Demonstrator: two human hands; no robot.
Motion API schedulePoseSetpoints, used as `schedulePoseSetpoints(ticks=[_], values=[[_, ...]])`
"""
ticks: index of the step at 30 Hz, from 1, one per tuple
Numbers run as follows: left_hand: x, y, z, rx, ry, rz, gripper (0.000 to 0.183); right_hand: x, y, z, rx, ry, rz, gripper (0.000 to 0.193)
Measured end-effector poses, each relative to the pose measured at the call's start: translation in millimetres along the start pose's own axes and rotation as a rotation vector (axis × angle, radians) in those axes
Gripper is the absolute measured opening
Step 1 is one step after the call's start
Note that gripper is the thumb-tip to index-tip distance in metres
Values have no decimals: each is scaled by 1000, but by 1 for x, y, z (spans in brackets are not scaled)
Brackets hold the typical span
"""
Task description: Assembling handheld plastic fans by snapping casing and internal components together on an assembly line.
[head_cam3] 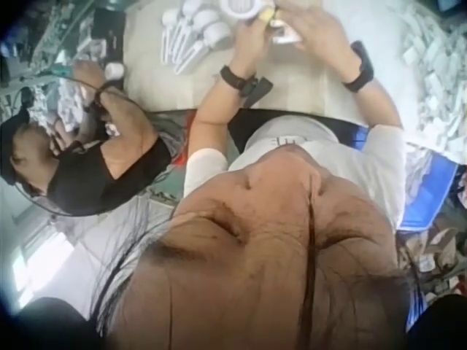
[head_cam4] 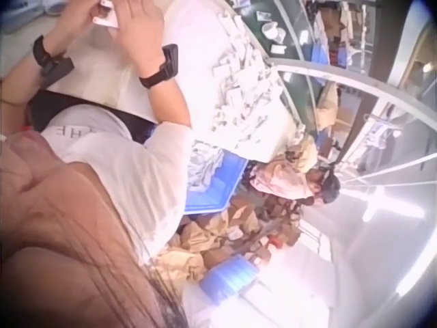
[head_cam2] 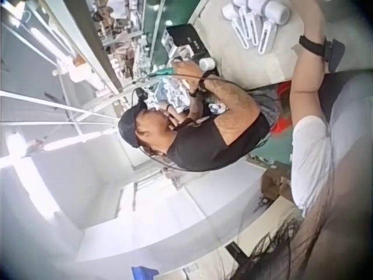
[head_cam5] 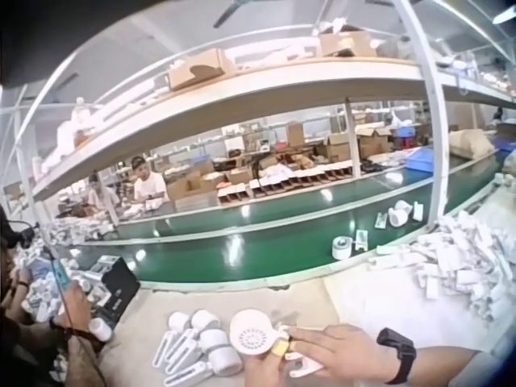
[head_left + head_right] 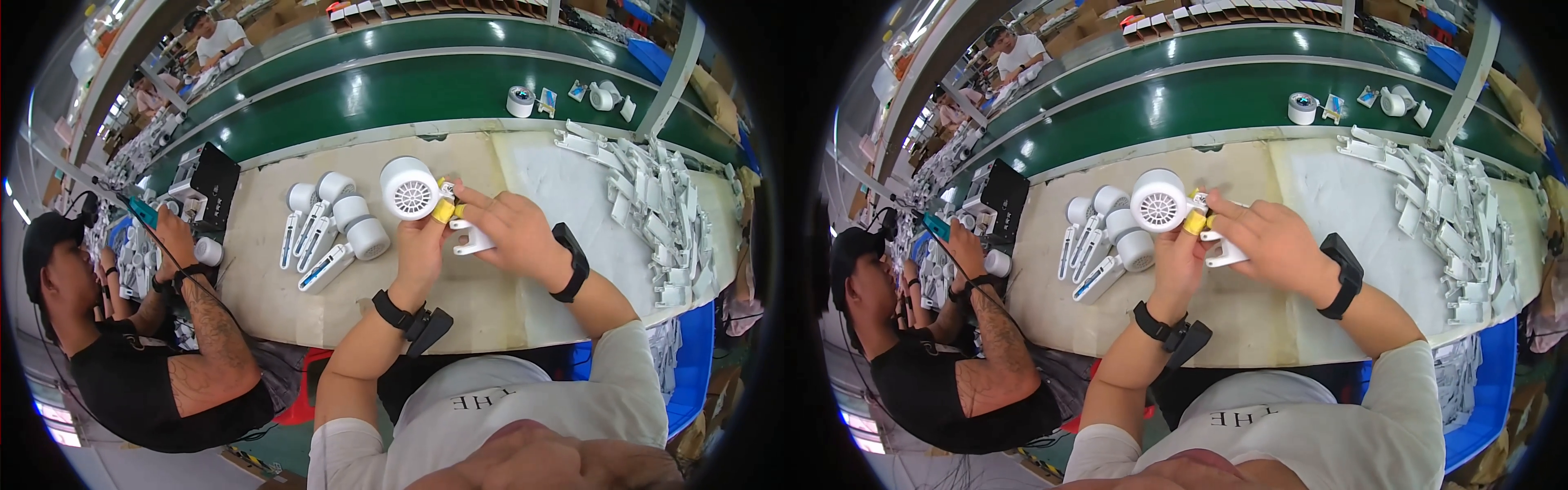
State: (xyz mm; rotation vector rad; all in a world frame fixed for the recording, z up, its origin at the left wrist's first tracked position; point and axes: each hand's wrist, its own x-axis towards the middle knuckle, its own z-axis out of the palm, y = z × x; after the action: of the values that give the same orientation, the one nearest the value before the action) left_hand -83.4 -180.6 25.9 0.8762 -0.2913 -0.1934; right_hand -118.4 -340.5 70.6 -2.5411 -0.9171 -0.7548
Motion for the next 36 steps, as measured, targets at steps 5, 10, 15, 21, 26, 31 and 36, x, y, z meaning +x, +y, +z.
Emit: schedulePoseSetpoints(ticks=[5, 10, 15, 21, 26, 31, 36], values=[[-1, 1, 3, 58, 2, 72, 40, -6, -5, 15, 77, 142, 7, 46], [-1, -3, 2, 146, -10, 143, 41, -2, -9, 9, 394, 188, 179, 45], [2, 0, -3, 455, -127, 301, 40, -8, -2, 8, 388, 95, 188, 48], [-1, 3, 6, -88, -30, 47, 38, -5, -3, 9, 490, 249, 85, 50], [-2, 4, 2, -60, -40, 106, 39, -7, -5, 7, 509, 188, 135, 51], [-3, 4, 2, -7, -64, 108, 43, -8, -4, 8, 499, 164, 132, 52], [-4, 4, 3, 7, -97, 107, 48, -11, -6, 9, 704, 223, 189, 50]])
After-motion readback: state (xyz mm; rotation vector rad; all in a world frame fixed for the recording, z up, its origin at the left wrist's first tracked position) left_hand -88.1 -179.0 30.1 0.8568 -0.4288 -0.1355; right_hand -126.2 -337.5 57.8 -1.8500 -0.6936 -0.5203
